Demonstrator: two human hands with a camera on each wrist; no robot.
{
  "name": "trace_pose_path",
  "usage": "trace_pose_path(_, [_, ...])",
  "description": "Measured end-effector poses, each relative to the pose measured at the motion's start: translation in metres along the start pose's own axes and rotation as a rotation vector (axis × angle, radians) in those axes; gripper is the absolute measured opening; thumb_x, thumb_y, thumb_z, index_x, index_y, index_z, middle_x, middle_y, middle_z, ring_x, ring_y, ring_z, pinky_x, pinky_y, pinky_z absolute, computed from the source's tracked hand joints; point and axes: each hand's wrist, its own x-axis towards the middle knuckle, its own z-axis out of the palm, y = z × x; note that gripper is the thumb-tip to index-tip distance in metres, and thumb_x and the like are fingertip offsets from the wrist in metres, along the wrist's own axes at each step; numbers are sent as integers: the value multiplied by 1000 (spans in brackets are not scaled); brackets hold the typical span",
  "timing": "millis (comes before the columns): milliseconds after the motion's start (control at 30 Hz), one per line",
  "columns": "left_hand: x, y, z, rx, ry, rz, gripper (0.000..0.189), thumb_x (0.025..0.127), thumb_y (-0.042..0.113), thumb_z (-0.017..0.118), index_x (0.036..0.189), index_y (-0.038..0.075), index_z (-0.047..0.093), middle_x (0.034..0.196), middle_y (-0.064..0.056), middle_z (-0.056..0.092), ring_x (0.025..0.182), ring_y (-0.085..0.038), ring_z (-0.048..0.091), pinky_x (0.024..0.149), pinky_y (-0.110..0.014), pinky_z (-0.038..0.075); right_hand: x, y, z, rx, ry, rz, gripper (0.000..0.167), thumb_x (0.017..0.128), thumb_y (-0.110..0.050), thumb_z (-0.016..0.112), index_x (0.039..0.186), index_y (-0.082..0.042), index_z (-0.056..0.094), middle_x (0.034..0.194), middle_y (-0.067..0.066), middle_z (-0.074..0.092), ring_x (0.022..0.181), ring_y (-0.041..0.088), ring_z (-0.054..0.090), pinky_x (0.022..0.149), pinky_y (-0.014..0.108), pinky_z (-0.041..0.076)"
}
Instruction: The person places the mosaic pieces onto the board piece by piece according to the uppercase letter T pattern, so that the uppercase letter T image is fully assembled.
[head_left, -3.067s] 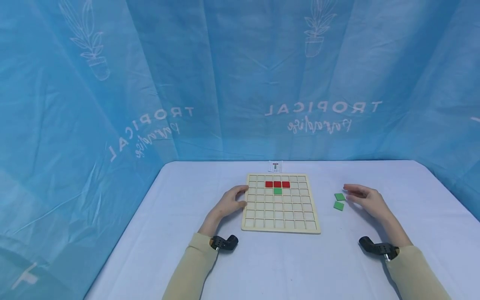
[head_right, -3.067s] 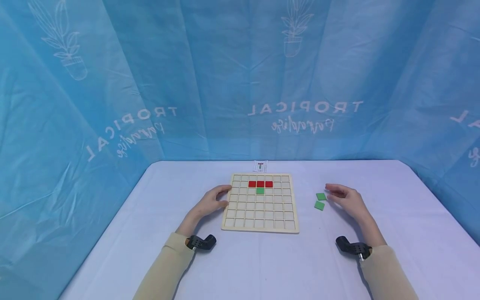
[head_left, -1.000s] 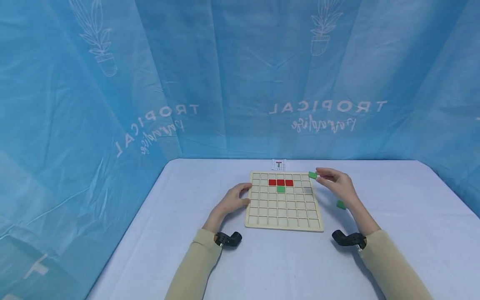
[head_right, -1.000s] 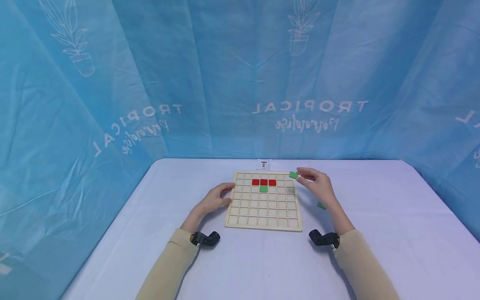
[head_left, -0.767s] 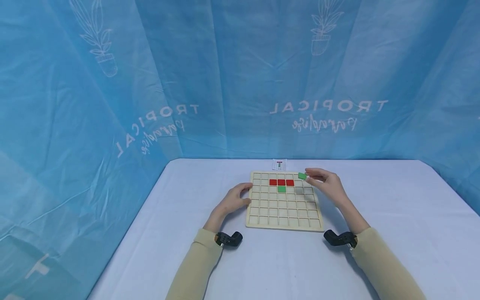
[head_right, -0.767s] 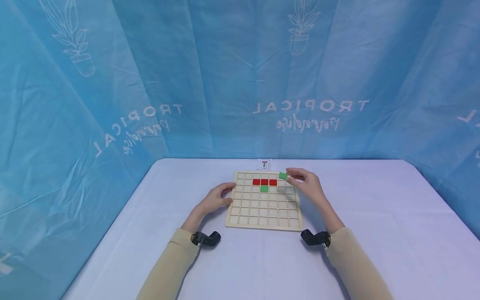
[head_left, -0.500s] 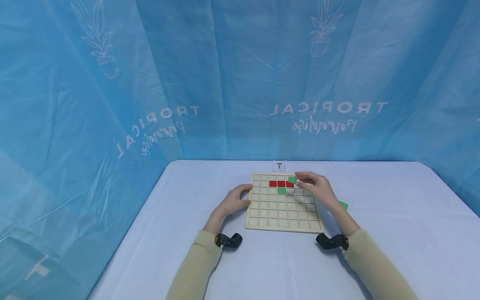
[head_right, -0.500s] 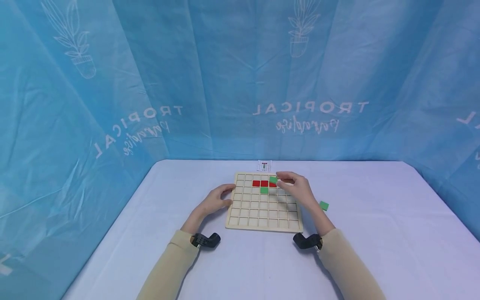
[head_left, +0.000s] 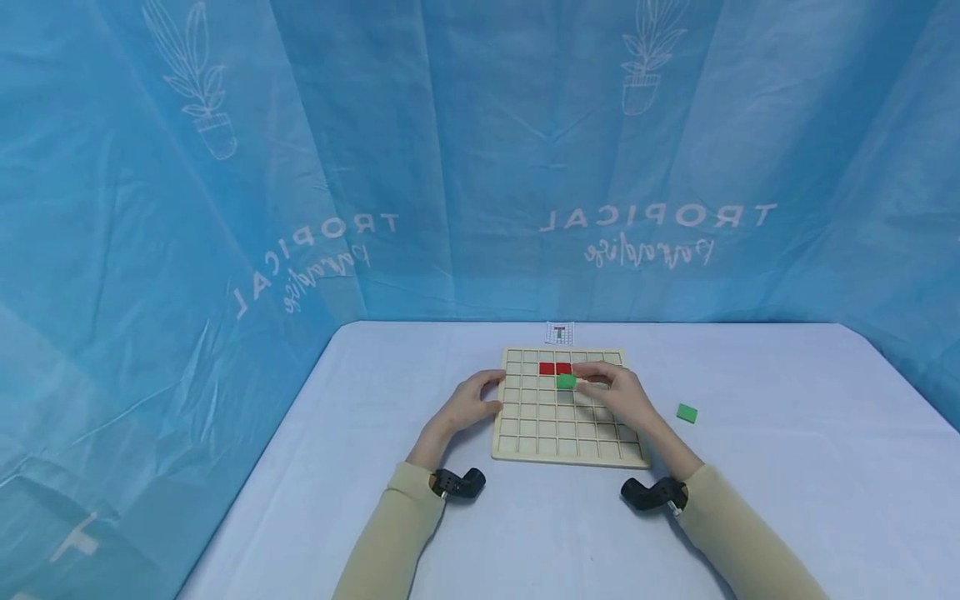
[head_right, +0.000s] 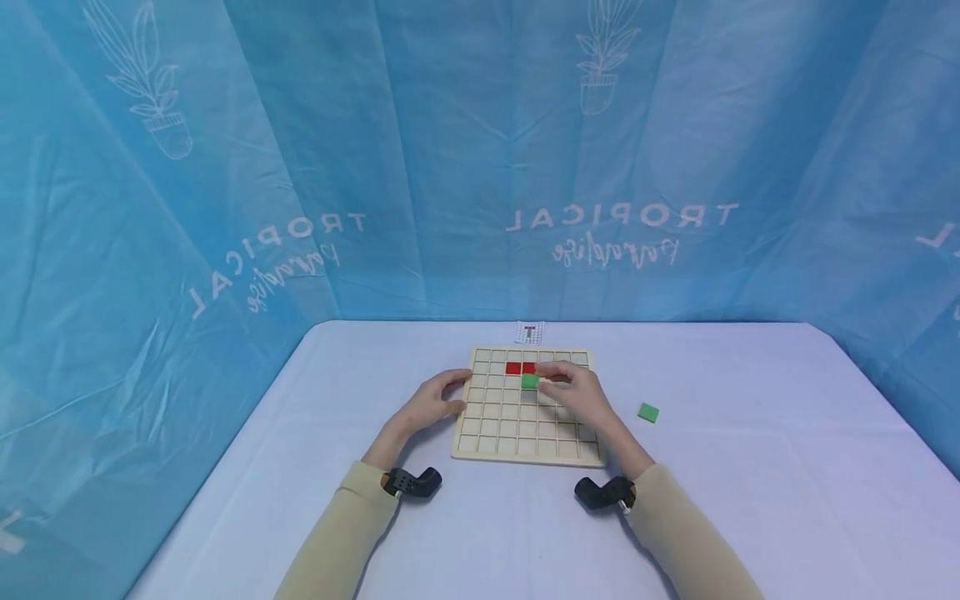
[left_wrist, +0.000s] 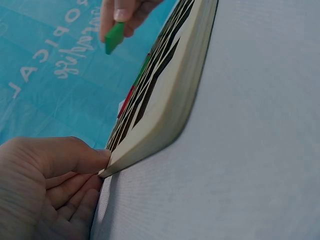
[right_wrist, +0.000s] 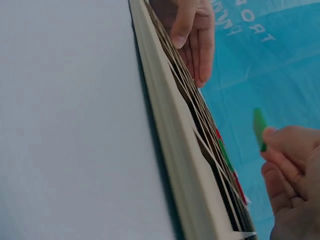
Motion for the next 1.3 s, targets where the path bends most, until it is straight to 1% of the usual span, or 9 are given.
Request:
trace_pose_path(133, [-1, 1, 1, 8, -3, -10, 58, 84, 0, 63, 138, 3, 44, 141, -13, 43, 131, -25, 38, 109, -33, 32, -1, 9, 4, -48, -2, 0, 30, 85, -16, 71, 114, -9, 68, 112, 4, 66, 101, 22, 61, 87, 39, 52])
trace_pose_path(367, [-1, 3, -1, -13, 4, -9, 58, 84, -1, 63, 138, 2, 44, 141, -14, 43, 131, -26, 38, 109, -35, 32, -1, 14, 9, -148, -32, -123, 31, 82, -11, 73, 113, -6, 68, 109, 5, 66, 98, 21, 63, 84, 33, 54])
trace_pose_path(500, [-1, 3, -1, -17, 6, -10, 58, 84, -1, 63, 139, 2, 43, 141, -14, 43, 131, -27, 38, 109, -35, 32, -1, 14, 11, -208, -47, -168, 30, 83, -9, 73, 112, -5, 68, 107, 6, 66, 97, 20, 62, 81, 29, 55])
trace_pose_path(733, [0, 1, 1, -8, 12, -20, 59, 83, -1, 64, 138, 3, 45, 140, -12, 45, 131, -24, 39, 109, -32, 32, -2, 15, 11, -229, -51, -153, 31, 83, -12, 73, 113, -8, 68, 109, 3, 66, 99, 17, 62, 83, 30, 54])
trace_pose_path(933, [-2, 1, 0, -9, 15, -17, 59, 83, -1, 64, 138, 3, 44, 140, -12, 45, 131, -25, 39, 109, -33, 31, -2, 15, 11, -244, -49, -180, 30, 83, -14, 73, 112, -9, 69, 109, 2, 67, 100, 18, 61, 84, 34, 54])
trace_pose_path(1033, [-2, 1, 0, -6, 14, -20, 59, 83, -1, 64, 138, 3, 44, 140, -12, 45, 131, -24, 38, 110, -33, 31, -2, 12, 10, -225, -35, -162, 29, 84, -15, 72, 112, -9, 69, 109, 3, 67, 99, 20, 62, 84, 36, 54])
trace_pose_path(1133, [-2, 1, 0, -8, 12, -20, 59, 83, -1, 64, 138, 4, 45, 140, -11, 45, 132, -24, 38, 110, -33, 31, -1, 3, 4, -157, -2, -104, 30, 86, -19, 70, 114, -8, 68, 111, 5, 66, 101, 23, 61, 86, 39, 53])
trace_pose_path(1233, [-3, 1, -1, -13, 8, -17, 59, 83, 0, 64, 138, 4, 44, 140, -12, 45, 132, -24, 38, 110, -35, 31, 0, -10, -14, -77, 40, -60, 35, 88, -21, 68, 119, -7, 64, 115, 9, 64, 106, 27, 59, 90, 44, 50])
trace_pose_path(1300, [-2, 2, -1, -10, 7, -20, 58, 84, 1, 64, 139, 4, 44, 140, -12, 44, 132, -25, 38, 110, -35, 31, -1, -13, -32, -45, 57, -63, 39, 89, -21, 67, 124, -5, 61, 118, 12, 63, 109, 29, 57, 92, 46, 48])
